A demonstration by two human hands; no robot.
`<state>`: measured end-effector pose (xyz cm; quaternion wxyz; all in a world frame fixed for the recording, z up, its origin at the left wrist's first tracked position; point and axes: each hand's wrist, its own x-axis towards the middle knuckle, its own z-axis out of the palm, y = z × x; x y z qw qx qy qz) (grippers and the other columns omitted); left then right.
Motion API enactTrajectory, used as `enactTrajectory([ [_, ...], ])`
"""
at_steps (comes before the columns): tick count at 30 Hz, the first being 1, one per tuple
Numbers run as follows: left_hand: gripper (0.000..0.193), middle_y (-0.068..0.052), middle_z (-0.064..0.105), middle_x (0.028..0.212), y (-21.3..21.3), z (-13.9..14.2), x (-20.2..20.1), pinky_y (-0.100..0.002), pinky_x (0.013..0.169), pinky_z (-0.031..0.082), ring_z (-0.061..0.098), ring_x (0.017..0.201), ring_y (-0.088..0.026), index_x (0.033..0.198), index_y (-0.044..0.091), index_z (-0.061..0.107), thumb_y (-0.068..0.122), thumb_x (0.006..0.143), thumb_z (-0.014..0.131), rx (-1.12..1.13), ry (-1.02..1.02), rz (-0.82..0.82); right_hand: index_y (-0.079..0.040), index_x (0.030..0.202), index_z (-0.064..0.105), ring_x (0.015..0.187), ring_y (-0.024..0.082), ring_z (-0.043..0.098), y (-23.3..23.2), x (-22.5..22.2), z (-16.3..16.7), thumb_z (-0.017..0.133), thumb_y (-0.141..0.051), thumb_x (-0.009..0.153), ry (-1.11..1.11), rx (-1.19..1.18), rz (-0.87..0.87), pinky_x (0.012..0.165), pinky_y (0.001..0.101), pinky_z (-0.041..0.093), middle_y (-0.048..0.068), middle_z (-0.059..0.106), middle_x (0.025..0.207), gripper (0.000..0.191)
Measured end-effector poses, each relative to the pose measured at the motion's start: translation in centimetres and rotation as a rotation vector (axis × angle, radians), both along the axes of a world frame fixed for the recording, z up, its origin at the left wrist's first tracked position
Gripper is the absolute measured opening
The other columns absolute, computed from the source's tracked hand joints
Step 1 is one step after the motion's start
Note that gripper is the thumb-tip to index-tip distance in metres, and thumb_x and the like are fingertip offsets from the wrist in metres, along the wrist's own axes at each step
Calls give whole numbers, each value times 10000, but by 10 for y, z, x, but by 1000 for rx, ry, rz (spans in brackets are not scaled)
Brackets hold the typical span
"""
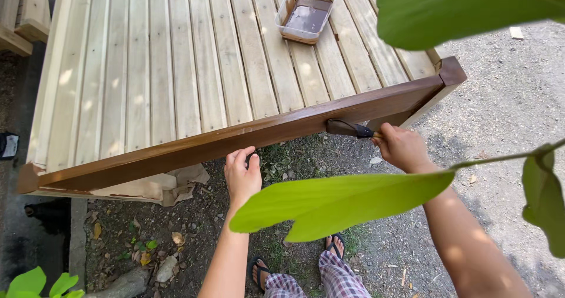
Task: The person applies a dark wood stain to a wooden table using a foam brush. They dip the brush into a container of stain and systematically cover the table's frame, legs, and underside, working around the slatted top.
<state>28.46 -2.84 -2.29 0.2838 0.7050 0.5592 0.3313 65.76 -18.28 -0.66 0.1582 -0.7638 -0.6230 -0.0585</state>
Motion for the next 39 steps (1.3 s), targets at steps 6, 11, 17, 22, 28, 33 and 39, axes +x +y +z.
enactTrajectory([
  [6, 246, -77, 642, 1197, -11, -6, -7, -384, 938, 501, 621, 962, -246, 1139, 157, 756, 238, 925, 665, -57, 16, 109, -101, 895, 584, 638, 304, 701, 60, -74, -16, 667, -328, 955, 9, 6, 205, 526, 441, 540, 93, 697, 742, 249],
  [11, 254, -77, 643, 1197, -13, -8, -26, -381, 917, 512, 619, 1002, -244, 1141, 155, 754, 241, 916, 673, -9, 27, 173, -59, 875, 589, 639, 289, 720, 113, -170, -31, 668, -242, 931, 36, -30, 326, 518, 424, 563, 127, 700, 730, 207],
  [17, 249, -75, 641, 1189, -6, -9, -26, -388, 928, 507, 620, 968, -248, 1139, 160, 757, 246, 924, 667, -41, 38, 211, -49, 935, 591, 636, 261, 717, 94, -128, -32, 617, -104, 900, 7, -164, 287, 505, 393, 573, 140, 705, 750, 70],
  [22, 245, -78, 647, 1182, -6, -8, -15, -390, 931, 500, 615, 971, -252, 1132, 155, 760, 244, 924, 666, -64, 19, 194, -81, 879, 606, 637, 246, 691, 32, -16, -19, 686, -353, 959, -41, -67, 168, 585, 385, 554, 83, 707, 723, 295],
  [28, 232, -83, 642, 1184, -1, 2, -9, -376, 909, 514, 606, 1034, -243, 1132, 137, 757, 228, 941, 662, -3, -3, 132, -80, 893, 642, 638, 260, 694, -23, 47, 1, 715, -315, 942, 88, 27, -3, 574, 391, 539, 107, 710, 766, 251],
  [33, 238, -64, 640, 1193, 3, 22, -12, -373, 929, 508, 631, 943, -233, 1147, 149, 756, 221, 949, 646, -70, 10, 148, -86, 858, 589, 699, 287, 703, 31, -19, 3, 704, -303, 941, 44, 121, 241, 596, 422, 542, 84, 706, 773, 259],
  [39, 233, -69, 637, 1199, -9, 51, -22, -385, 934, 502, 598, 1043, -241, 1150, 129, 746, 205, 956, 642, 47, 3, 112, -62, 891, 589, 601, 250, 691, 120, -205, -25, 640, -312, 1005, 156, -51, 303, 497, 403, 551, 107, 683, 701, 279],
])
